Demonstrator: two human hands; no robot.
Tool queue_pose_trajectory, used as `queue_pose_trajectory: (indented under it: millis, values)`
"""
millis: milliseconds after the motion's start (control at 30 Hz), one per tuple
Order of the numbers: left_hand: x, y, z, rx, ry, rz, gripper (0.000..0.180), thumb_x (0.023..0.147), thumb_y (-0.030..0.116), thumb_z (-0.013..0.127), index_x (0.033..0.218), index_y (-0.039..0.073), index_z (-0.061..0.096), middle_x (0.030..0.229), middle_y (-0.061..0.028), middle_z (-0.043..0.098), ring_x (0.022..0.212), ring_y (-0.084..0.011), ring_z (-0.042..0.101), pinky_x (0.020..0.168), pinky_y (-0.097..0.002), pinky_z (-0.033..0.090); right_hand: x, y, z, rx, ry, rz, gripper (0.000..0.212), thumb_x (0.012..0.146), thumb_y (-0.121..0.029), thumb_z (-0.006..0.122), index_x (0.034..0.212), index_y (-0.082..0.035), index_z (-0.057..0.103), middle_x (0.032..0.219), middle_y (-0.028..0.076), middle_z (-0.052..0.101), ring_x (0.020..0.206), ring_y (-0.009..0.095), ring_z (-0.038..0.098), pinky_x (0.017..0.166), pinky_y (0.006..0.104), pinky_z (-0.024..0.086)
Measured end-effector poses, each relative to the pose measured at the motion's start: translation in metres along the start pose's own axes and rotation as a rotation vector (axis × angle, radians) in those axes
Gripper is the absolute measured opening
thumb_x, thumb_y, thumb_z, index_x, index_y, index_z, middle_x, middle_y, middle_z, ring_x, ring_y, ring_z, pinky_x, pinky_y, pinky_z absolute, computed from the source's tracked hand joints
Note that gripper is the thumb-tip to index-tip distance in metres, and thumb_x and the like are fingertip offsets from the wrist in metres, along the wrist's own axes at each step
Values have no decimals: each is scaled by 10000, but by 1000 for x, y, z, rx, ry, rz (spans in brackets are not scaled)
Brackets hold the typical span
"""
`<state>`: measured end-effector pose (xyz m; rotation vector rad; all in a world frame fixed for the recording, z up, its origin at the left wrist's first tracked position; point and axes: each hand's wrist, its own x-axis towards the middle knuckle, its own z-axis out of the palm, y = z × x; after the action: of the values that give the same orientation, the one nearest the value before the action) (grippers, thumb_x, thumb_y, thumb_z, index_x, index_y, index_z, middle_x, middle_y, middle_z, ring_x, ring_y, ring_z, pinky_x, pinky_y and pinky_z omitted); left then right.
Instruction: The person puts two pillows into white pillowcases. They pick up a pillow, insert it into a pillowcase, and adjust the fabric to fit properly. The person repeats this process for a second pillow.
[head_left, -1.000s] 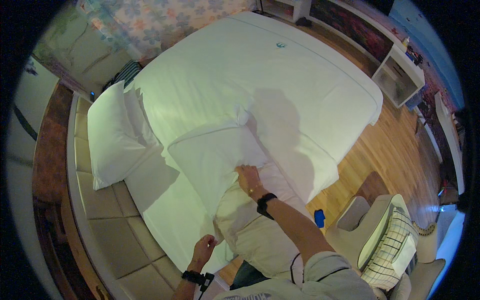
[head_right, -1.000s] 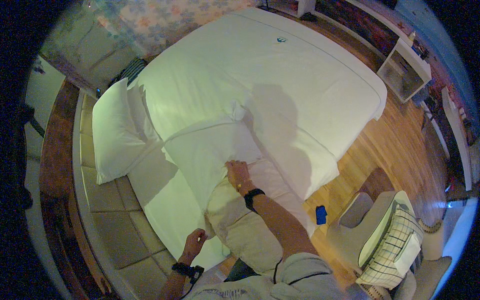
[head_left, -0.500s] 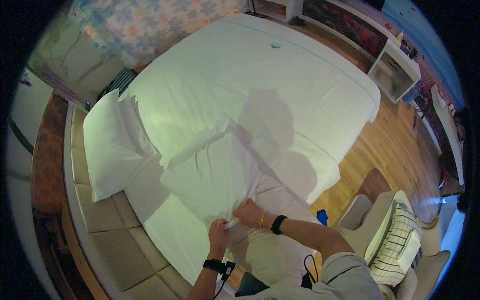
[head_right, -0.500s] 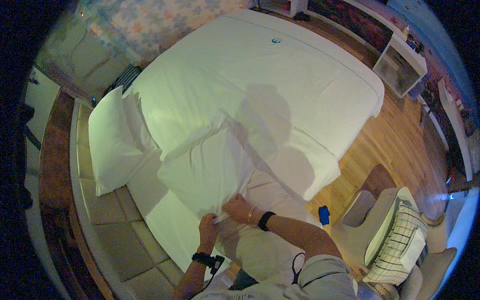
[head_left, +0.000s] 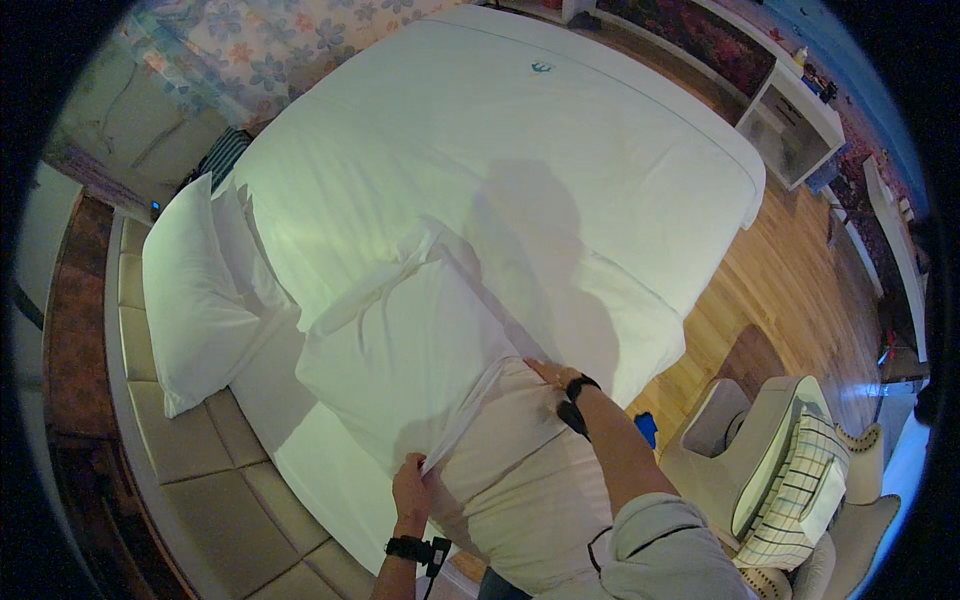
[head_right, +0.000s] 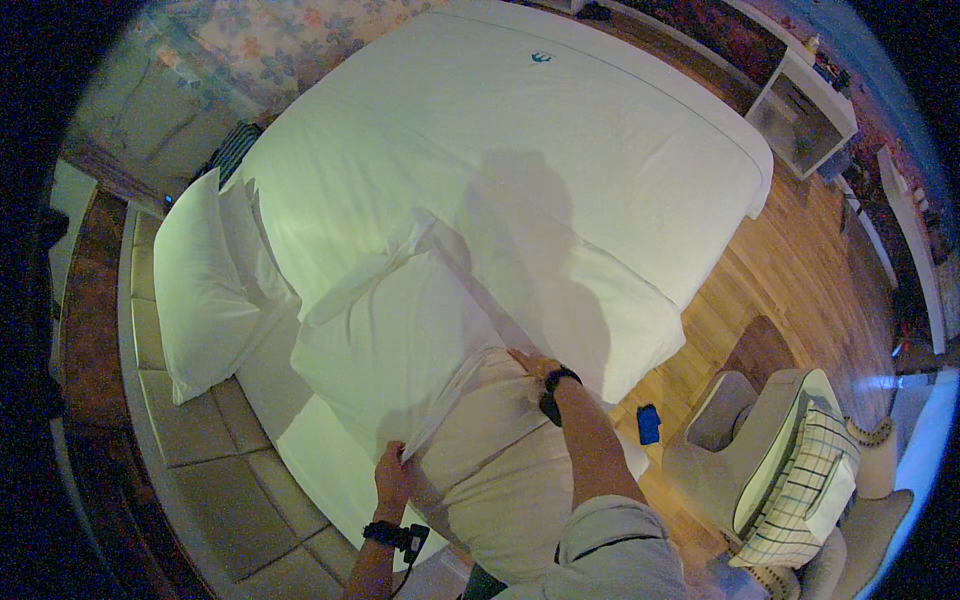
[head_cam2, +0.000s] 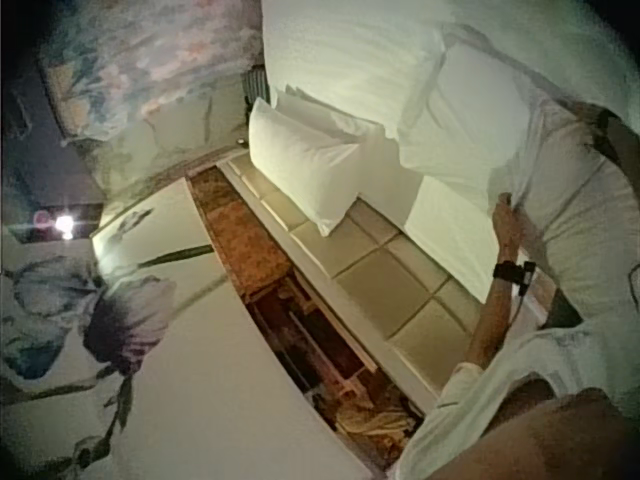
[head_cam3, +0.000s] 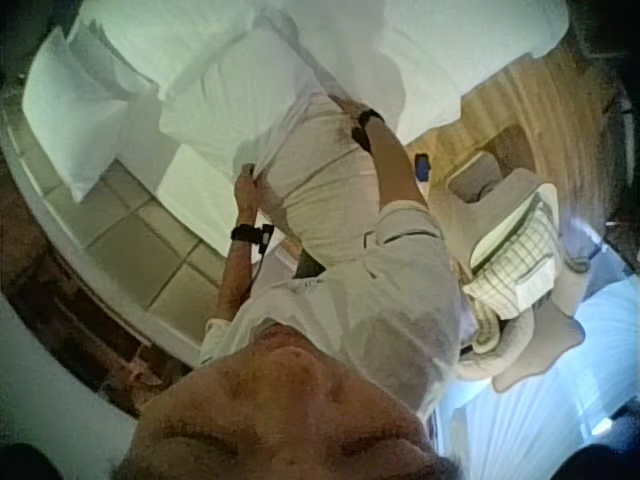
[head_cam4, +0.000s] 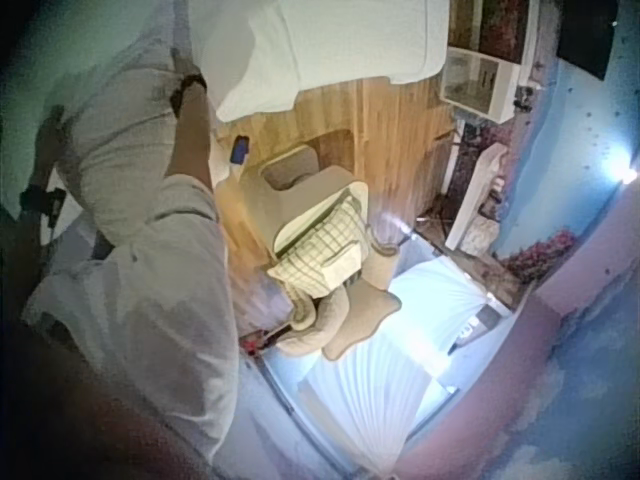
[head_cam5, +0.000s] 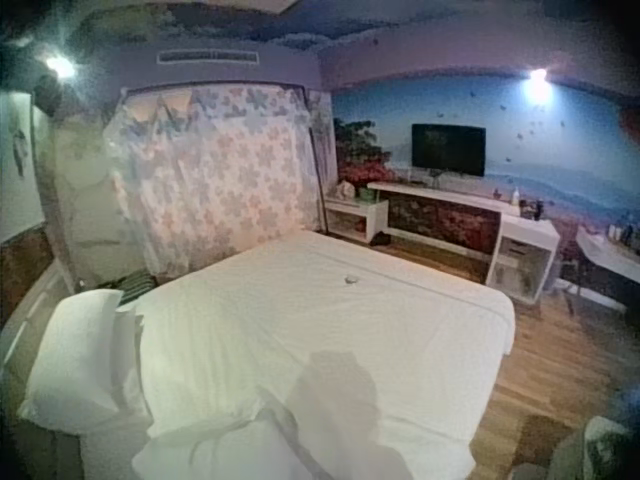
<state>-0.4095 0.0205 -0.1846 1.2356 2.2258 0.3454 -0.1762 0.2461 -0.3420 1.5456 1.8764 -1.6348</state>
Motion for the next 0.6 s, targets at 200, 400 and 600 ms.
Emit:
queue_pose_trajectory:
  millis: [200, 400, 600]
  values:
    - [27, 17, -4, 149, 143, 187, 199, 695, 81, 595, 870, 55, 503, 806, -132, 565, 755, -315, 535, 632, -388, 432, -49, -8, 33, -129, 63, -228, 362, 861, -316, 326, 1081, -52, 438, 965, 206, 543, 872, 349, 527, 721, 443, 424]
    - [69, 50, -25, 94, 323, 361, 156, 719, 76, 554, 866, 45, 512, 785, -123, 559, 743, -313, 531, 652, -393, 423, -114, -99, 78, -123, 81, -270, 334, 846, -269, 389, 1073, -32, 447, 925, 230, 543, 774, 358, 555, 664, 447, 440]
    - [-34, 30, -32, 108, -39, 696, 94, 715, 63, 553, 807, 50, 539, 744, -131, 550, 704, -306, 524, 631, -396, 420, -155, -126, 98, 3, 283, -200, 372, 777, -238, 483, 1042, 10, 400, 1016, 229, 483, 851, 362, 513, 739, 425, 418]
